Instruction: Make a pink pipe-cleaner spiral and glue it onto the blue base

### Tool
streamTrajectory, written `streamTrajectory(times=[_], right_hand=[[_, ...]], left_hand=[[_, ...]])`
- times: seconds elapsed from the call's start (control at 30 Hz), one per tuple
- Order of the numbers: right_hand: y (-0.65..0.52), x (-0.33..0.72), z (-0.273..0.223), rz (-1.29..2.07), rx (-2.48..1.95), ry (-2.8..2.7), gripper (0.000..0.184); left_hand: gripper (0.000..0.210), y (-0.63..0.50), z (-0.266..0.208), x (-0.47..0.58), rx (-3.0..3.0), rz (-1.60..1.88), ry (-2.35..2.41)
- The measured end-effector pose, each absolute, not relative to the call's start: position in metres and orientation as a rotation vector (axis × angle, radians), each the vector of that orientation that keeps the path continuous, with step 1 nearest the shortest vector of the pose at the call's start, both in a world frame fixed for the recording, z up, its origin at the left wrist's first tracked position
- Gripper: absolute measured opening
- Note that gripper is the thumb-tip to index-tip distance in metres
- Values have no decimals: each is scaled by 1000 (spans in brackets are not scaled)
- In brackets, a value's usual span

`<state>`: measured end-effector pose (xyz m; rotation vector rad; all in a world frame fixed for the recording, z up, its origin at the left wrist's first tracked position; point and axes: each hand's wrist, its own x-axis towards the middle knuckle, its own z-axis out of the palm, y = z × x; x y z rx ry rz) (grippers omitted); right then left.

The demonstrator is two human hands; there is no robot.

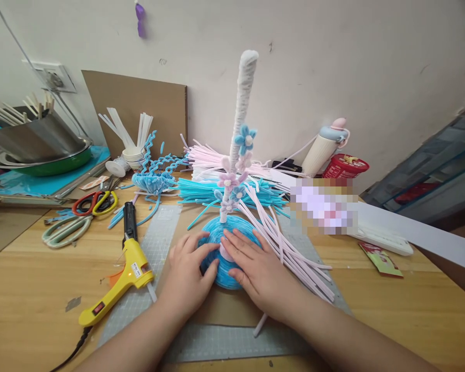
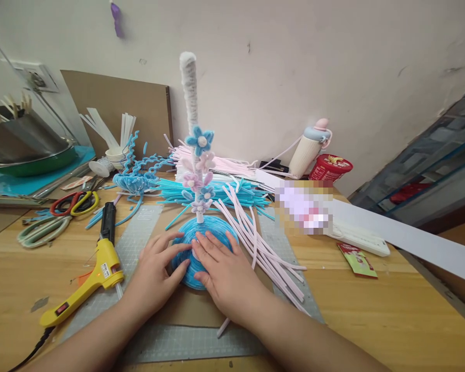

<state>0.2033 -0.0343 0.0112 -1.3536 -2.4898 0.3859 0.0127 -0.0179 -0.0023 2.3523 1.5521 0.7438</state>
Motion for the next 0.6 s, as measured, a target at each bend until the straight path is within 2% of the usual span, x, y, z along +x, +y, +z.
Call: streamTrajectory(times=[0.2,0.6], right_hand=[[-36,202,0,426,-1412,-2625,59],[-37,198,-1,416,-1404,-2650,60]], left_hand=[[21,-19,-2,12,2330,755,1566],[23,-16,-5,13,2127,767,1502]])
